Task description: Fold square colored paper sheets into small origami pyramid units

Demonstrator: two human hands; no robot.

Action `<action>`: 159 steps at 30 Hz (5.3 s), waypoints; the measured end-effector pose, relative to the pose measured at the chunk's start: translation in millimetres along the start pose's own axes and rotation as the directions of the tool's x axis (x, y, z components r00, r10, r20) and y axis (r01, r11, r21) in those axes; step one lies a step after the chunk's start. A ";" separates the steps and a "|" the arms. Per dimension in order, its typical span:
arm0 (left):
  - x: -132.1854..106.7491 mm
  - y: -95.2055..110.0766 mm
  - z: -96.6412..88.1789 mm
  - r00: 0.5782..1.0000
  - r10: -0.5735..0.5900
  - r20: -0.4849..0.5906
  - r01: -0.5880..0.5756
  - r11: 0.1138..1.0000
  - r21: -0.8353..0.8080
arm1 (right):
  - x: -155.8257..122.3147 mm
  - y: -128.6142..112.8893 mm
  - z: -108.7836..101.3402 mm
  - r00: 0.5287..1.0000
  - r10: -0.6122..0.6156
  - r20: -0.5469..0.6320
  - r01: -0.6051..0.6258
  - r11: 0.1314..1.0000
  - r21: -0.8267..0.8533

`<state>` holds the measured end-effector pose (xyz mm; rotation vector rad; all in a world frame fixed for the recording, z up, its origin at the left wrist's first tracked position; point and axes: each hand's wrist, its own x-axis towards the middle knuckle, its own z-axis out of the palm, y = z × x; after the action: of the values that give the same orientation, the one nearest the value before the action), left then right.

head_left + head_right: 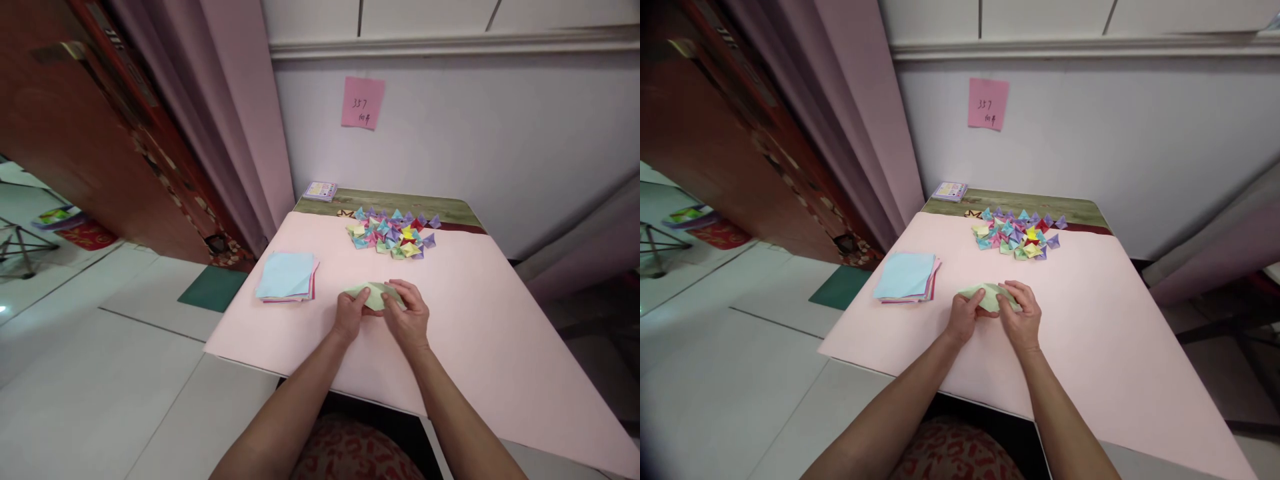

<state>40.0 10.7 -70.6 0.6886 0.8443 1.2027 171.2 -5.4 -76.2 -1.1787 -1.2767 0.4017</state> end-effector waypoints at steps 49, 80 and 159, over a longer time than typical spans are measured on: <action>5.6 -8.2 -3.7 0.998 0.052 -0.032 -0.051 0.998 0.029 | -6.6 -2.2 -5.9 0.979 0.181 0.096 -0.174 0.982 -0.079; -0.5 -3.4 -0.7 0.991 0.099 0.094 -0.104 0.993 0.055 | 2.3 1.2 -3.9 0.734 0.515 0.442 -0.672 0.643 0.367; 2.8 3.5 -2.9 0.998 0.059 -0.021 -0.061 0.995 -0.078 | 10.2 5.8 -17.2 0.783 0.515 0.349 -0.619 0.699 0.358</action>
<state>36.1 14.2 -69.7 0.6437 0.7920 1.2913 191.7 -2.7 -73.2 -1.1163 -0.8876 1.2684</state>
